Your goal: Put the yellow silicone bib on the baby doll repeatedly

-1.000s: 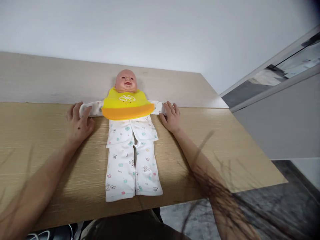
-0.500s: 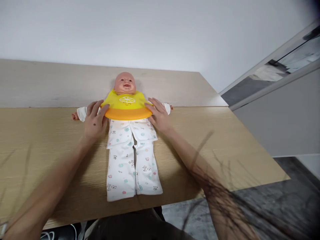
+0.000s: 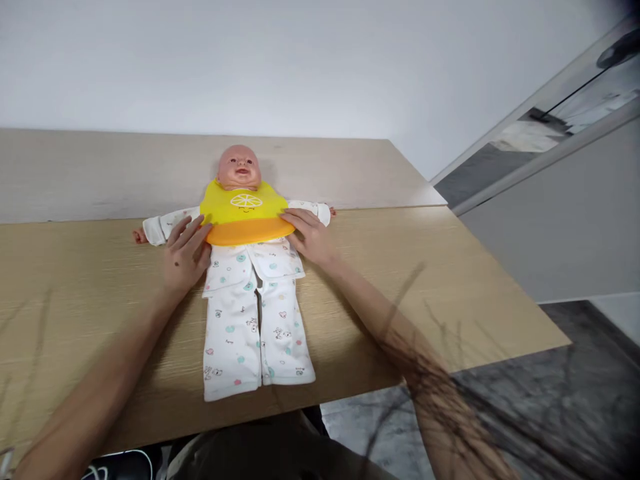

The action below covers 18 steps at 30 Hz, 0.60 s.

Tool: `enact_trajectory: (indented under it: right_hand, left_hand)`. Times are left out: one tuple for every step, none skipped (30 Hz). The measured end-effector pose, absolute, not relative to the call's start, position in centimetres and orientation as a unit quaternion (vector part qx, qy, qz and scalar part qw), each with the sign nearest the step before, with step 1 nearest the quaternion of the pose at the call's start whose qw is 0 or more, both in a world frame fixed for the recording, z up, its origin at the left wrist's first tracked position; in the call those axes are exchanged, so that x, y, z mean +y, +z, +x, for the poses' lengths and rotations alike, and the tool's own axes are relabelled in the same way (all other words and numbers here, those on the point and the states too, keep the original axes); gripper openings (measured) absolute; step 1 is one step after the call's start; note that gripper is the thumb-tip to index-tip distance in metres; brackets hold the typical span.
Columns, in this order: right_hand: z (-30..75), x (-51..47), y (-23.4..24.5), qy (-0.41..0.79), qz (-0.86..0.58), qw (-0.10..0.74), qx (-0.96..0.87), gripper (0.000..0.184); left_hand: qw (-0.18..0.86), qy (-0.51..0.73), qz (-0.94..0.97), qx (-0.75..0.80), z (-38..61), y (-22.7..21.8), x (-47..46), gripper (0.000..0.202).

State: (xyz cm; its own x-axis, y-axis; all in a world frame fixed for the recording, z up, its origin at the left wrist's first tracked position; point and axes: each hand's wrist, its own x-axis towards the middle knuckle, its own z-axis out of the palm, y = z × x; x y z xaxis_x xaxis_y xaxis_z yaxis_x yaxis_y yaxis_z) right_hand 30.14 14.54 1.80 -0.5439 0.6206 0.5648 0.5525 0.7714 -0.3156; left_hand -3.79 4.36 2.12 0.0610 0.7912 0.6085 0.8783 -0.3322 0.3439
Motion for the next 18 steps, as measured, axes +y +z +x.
enact_trajectory:
  right_hand:
    - [30.0,14.3,1.6,0.047,-0.335,0.346,-0.875,0.045]
    - [29.9,14.1,1.5,0.045,-0.338,0.349,-0.873,0.045]
    - [29.8,13.9,1.3,0.044,-0.344,0.35,-0.87,0.046]
    - [29.7,13.7,1.2,0.044,-0.351,0.35,-0.868,0.047]
    - [29.6,13.4,1.1,0.045,-0.359,0.349,-0.864,0.048]
    - [29.6,13.2,1.0,0.044,-0.367,0.349,-0.861,0.05]
    - [29.6,12.9,0.9,0.044,-0.372,0.349,-0.859,0.051]
    - [29.6,12.7,0.8,0.044,-0.375,0.348,-0.858,0.052]
    - [29.6,12.5,0.7,0.045,-0.378,0.347,-0.857,0.052]
    - [29.6,12.3,0.5,0.047,-0.379,0.345,-0.857,0.052]
    - [29.6,12.2,0.4,0.049,-0.381,0.343,-0.857,0.053]
    - [29.6,12.2,0.4,0.052,-0.383,0.342,-0.857,0.053]
    - [29.6,12.1,0.3,0.054,-0.386,0.342,-0.855,0.053]
    - [29.6,12.1,0.3,0.054,-0.391,0.343,-0.852,0.053]
    - [29.6,12.1,0.3,0.052,-0.397,0.344,-0.849,0.053]
    - [29.5,12.1,0.4,0.049,-0.403,0.344,-0.847,0.053]
    - [29.5,12.1,0.4,0.044,-0.41,0.343,-0.844,0.053]
    - [29.5,12.1,0.4,0.04,-0.417,0.343,-0.841,0.053]
  left_hand:
    - [0.061,-0.373,-0.724,-0.577,-3.7,2.0,4.2,0.051]
    - [0.064,-0.372,-0.722,-0.58,-3.7,1.9,4.1,0.052]
    - [0.067,-0.371,-0.721,-0.582,-3.6,1.9,4.0,0.053]
    - [0.071,-0.369,-0.719,-0.584,-3.5,1.8,3.9,0.053]
    - [0.076,-0.368,-0.718,-0.586,-3.5,1.8,3.9,0.053]
    - [0.08,-0.367,-0.718,-0.587,-3.4,1.7,3.8,0.053]
    - [0.083,-0.366,-0.717,-0.587,-3.4,1.7,3.8,0.053]
    - [0.084,-0.367,-0.717,-0.586,-3.4,1.6,3.7,0.053]
    - [0.085,-0.368,-0.717,-0.585,-3.3,1.6,3.7,0.053]
    - [0.084,-0.369,-0.717,-0.585,-3.3,1.6,3.7,0.054]
    - [0.083,-0.369,-0.717,-0.585,-3.3,1.6,3.7,0.054]
    - [0.081,-0.369,-0.717,-0.587,-3.3,1.6,3.7,0.055]
    - [0.08,-0.366,-0.716,-0.588,-3.3,1.6,3.6,0.056]
    - [0.079,-0.363,-0.717,-0.59,-3.4,1.6,3.7,0.057]
    - [0.077,-0.36,-0.717,-0.591,-3.4,1.5,3.7,0.057]
    - [0.077,-0.36,-0.718,-0.591,-3.5,1.5,3.7,0.057]
    - [0.077,-0.362,-0.719,-0.588,-3.5,1.4,3.8,0.057]
    - [0.077,-0.366,-0.719,-0.585,-3.6,1.3,3.8,0.056]
